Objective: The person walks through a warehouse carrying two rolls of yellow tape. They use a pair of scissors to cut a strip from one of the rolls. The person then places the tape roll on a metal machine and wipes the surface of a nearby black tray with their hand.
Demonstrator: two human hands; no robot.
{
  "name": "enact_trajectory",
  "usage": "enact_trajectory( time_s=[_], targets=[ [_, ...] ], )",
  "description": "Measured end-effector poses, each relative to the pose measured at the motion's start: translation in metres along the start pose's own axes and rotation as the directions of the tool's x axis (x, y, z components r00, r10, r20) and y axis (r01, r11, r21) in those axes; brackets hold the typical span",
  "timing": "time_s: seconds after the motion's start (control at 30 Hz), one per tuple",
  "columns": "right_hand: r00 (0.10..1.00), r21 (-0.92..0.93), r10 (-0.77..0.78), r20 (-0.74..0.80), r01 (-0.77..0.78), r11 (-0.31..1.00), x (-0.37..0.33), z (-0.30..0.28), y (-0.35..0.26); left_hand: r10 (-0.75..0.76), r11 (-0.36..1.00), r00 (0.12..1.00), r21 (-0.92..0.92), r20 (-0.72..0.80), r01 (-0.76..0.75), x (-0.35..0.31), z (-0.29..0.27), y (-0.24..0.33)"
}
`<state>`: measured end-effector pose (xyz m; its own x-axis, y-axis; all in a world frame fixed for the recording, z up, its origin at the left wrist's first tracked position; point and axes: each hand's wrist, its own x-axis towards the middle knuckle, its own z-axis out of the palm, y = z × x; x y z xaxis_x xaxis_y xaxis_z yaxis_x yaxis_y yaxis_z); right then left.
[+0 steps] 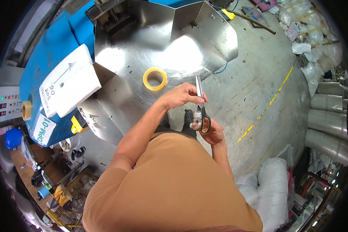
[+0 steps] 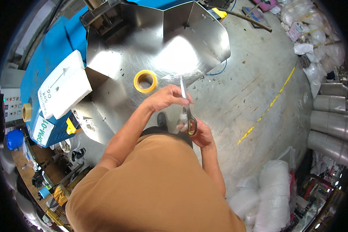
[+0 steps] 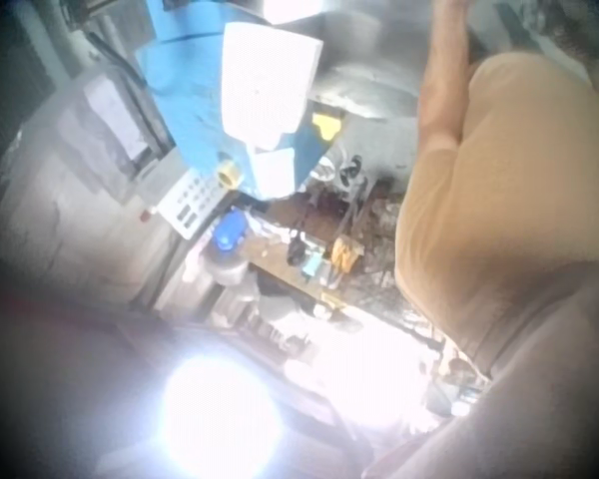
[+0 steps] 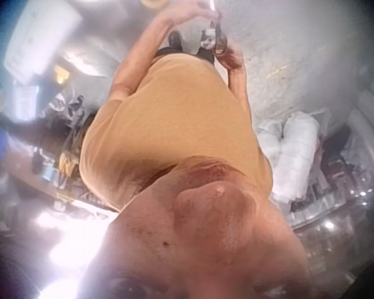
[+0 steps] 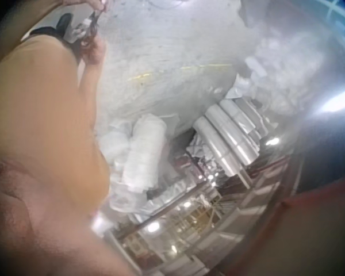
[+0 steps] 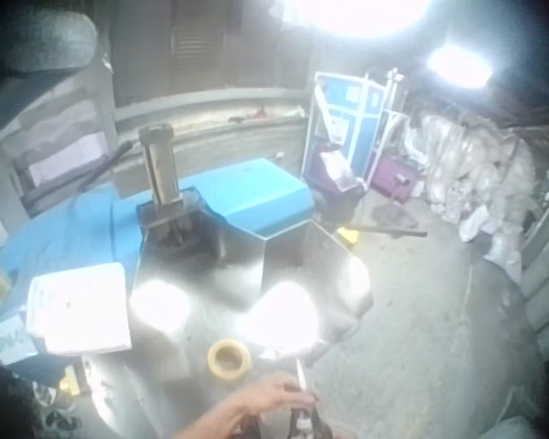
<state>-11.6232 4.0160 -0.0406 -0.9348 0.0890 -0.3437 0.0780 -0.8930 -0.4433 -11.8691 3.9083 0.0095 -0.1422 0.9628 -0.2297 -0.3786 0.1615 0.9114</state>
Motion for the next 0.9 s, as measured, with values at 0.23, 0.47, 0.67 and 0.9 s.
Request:
enact_trajectory(
  time_s=[0.23,0.47,0.67,0.9],
  targets=[
    [0.997,-0.299,0.011,-0.075,-0.033,0.954,0.008,0.020,0.000,-0.014,0.999,0.992,0.040,0.122,0.009,-0.007,0.003,0.007],
    [0.978,-0.486,-0.120,-0.172,0.021,0.873,0.018,0.032,-0.004,-0.047,0.980,0.997,0.191,-0.062,0.058,-0.003,0.015,-0.002],
    [0.901,-0.804,-0.368,-0.231,0.037,0.593,0.022,0.034,-0.008,-0.087,0.996,0.992,0.011,-0.095,0.088,0.000,0.009,-0.024],
    [0.989,0.026,-0.025,-0.146,0.029,0.999,0.010,0.027,-0.007,0.062,0.957,0.998,-0.286,0.026,-0.052,-0.010,-0.001,-0.023]
  ],
)
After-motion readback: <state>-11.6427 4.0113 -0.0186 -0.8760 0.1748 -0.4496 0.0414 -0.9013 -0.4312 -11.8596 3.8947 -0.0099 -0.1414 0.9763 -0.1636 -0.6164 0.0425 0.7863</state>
